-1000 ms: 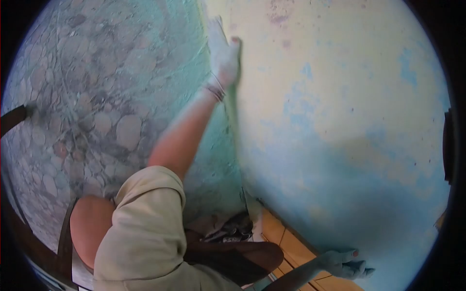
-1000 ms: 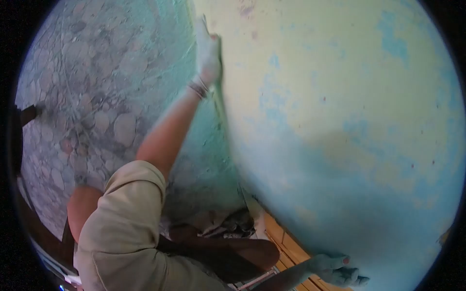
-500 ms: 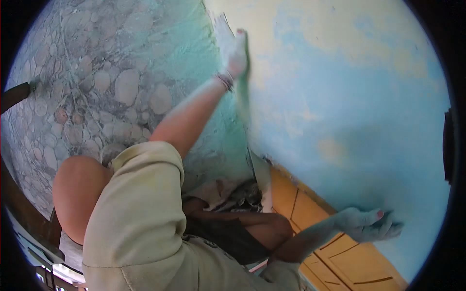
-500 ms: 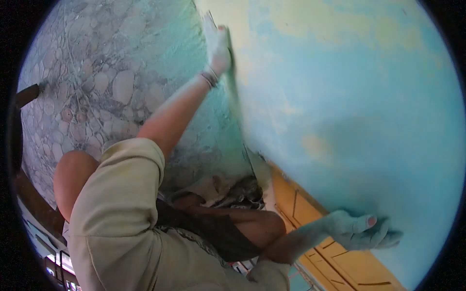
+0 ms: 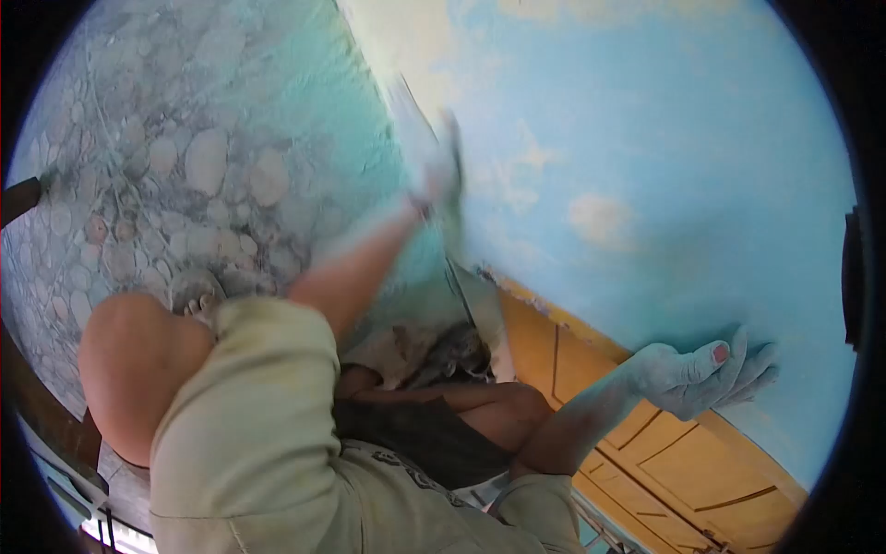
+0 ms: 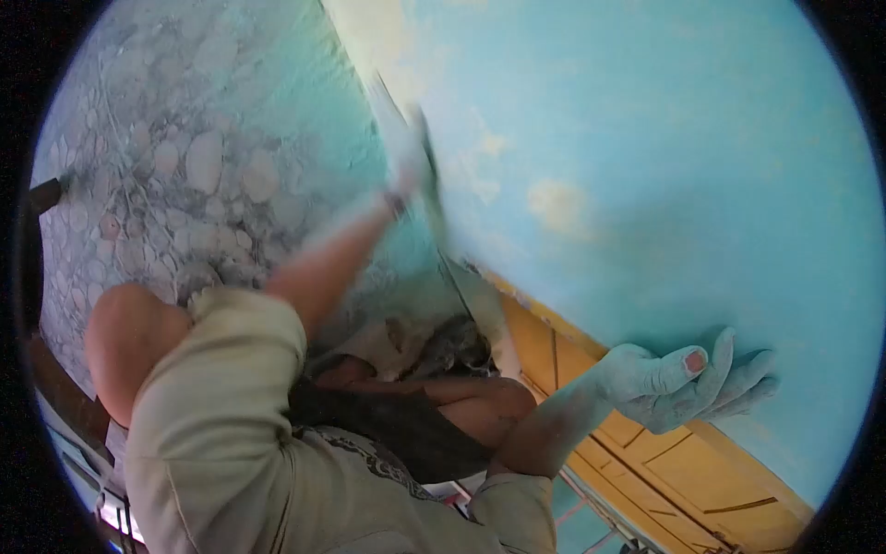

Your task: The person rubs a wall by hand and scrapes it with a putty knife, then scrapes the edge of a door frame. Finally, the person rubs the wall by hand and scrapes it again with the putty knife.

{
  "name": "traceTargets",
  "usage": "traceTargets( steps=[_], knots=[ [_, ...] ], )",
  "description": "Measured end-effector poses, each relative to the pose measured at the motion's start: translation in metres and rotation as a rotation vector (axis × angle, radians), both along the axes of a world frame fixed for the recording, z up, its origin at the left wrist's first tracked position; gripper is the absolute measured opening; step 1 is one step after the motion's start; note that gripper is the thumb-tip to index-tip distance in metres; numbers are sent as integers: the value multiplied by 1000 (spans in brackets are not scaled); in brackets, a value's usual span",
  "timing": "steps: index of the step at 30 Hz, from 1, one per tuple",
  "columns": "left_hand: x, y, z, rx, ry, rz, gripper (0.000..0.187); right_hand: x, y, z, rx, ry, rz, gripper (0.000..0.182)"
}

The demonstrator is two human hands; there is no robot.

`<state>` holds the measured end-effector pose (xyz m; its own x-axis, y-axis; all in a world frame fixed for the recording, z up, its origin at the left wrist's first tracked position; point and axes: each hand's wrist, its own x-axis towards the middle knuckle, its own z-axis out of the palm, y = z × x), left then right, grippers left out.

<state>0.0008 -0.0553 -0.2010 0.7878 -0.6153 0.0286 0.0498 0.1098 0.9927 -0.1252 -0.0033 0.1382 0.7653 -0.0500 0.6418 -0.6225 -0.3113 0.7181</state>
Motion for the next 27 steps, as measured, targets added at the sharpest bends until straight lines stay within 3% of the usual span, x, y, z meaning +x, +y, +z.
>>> traceTargets(
  steps=[2, 4, 10, 13, 15, 16, 18, 21, 22, 23, 24, 27],
  knots=[
    [-65, 63, 49, 140, 25, -175, 72, 3, -1, -2, -15, -28, -13, 35],
    [-92, 94, 66, 104, 119, -288, 74, 6, -3, -4, -16, -33, -12, 37],
    [-7, 2, -21, 75, 88, -55, 78, 7, 0, -3, -1, -14, -4, 41],
    [-14, 18, 33, -61, 392, -111, 79, -2, -2, 3, 19, 61, 26, 42],
    [-82, 72, 45, 187, 62, -231, 84, -9, -4, 4, 32, 70, 33, 42],
    [-107, 96, 53, 247, 40, -345, 84, -4, -7, 1, 24, 31, 47, 42],
    [-123, 106, 51, 98, 212, -330, 86, 3, -5, -1, 18, -31, 52, 43],
    [-83, 64, 38, 153, 105, -192, 83, 1, -2, -1, 56, 3, 65, 43],
    [-63, 40, 13, 173, 47, -142, 83, 0, -2, 0, 64, 17, 63, 43],
    [-23, 24, 20, 39, 231, -163, 83, -3, -1, 1, 75, 44, 52, 43],
    [-1, 10, 17, -5, 238, -144, 83, -6, 1, 2, 74, 65, 31, 44],
    [-27, 22, 31, 50, 73, -114, 84, -6, 5, 0, 44, 71, -14, 44]
  ],
)
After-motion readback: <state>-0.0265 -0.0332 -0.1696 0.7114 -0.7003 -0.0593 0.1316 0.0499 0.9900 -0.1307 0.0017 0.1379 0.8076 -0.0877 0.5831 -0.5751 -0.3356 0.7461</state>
